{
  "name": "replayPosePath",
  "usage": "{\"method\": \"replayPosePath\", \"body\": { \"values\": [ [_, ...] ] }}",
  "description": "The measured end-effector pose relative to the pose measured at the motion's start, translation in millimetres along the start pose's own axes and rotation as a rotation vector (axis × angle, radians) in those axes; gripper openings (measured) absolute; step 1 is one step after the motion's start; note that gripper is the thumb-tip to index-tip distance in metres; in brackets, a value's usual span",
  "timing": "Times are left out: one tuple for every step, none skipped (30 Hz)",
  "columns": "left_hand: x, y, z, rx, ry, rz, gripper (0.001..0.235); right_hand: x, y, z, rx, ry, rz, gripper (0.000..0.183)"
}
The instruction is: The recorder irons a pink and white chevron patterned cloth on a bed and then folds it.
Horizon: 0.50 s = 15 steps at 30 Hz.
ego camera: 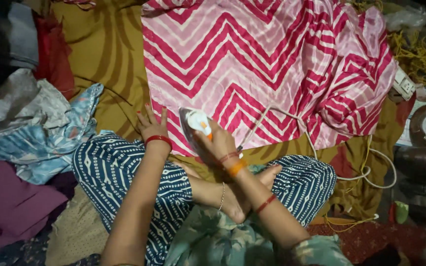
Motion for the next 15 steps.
{"method": "replayPosePath", "body": {
  "values": [
    [-1.6,-3.4,0.1,0.003,0.005,0.0,0.089,5.1,-3.2,-0.7,0.001,0.005,0.002,0.059],
    [-2.1,-4.5,3.0,0.018,-0.004,-0.016,0.089,12.6,-6.3,1.1,-0.002,-0.027,0.001,0.058],
    [-2.7,-5.8,6.9,0.033,-0.013,-0.033,0.091,20.3,-10.0,3.7,-0.005,-0.059,0.001,0.057],
    [-2.0,-9.3,8.8,0.035,-0.013,-0.035,0.091,20.7,-7.7,-2.0,-0.004,-0.057,-0.001,0.057],
    [-1.2,-12.5,12.1,0.047,-0.013,-0.043,0.092,21.5,-4.7,-6.6,0.02,-0.052,0.012,0.057],
    [-0.7,-19.7,12.3,0.049,-0.014,-0.049,0.093,22.7,-3.8,-14.7,0.036,-0.053,0.027,0.056],
    [-0.2,-22.0,12.2,0.041,-0.015,-0.05,0.093,24.7,-2.7,-25.6,0.03,-0.057,0.027,0.056],
    [0.0,-22.2,12.4,0.069,-0.008,-0.037,0.096,24.7,0.2,-37.0,0.055,-0.022,0.067,0.057],
    [0.3,-22.0,13.6,0.098,0.0,-0.025,0.1,24.8,3.0,-47.3,0.081,0.014,0.107,0.057],
    [0.2,-6.1,4.9,0.093,-0.007,-0.024,0.1,27.7,4.2,-55.6,0.079,0.005,0.105,0.057],
    [0.2,7.2,-4.1,0.04,-0.014,-0.004,0.096,28.8,5.7,-63.8,0.077,0.029,0.115,0.059],
    [1.8,19.8,-14.8,-0.014,-0.02,0.014,0.092,30.7,7.9,-73.4,0.073,0.052,0.123,0.06],
    [6.2,17.7,-13.5,-0.021,-0.028,0.013,0.092,30.5,9.2,-74.4,0.069,0.043,0.12,0.06],
    [8.0,16.1,-8.3,-0.08,0.001,0.088,0.085,29.1,11.1,-71.5,0.059,0.042,0.1,0.06],
    [10.1,13.9,-4.1,-0.14,0.031,0.163,0.079,27.5,13.3,-69.9,0.048,0.042,0.08,0.06]
  ]
}}
Point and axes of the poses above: each hand's wrist, its own z-axis away from the middle knuckle, its own y-axis out of the palm, x = y × z, the point moved 6 cm from there along -z, towards the middle knuckle, and after that the axes turned 4 degrees about y, right-handed, at the moved point
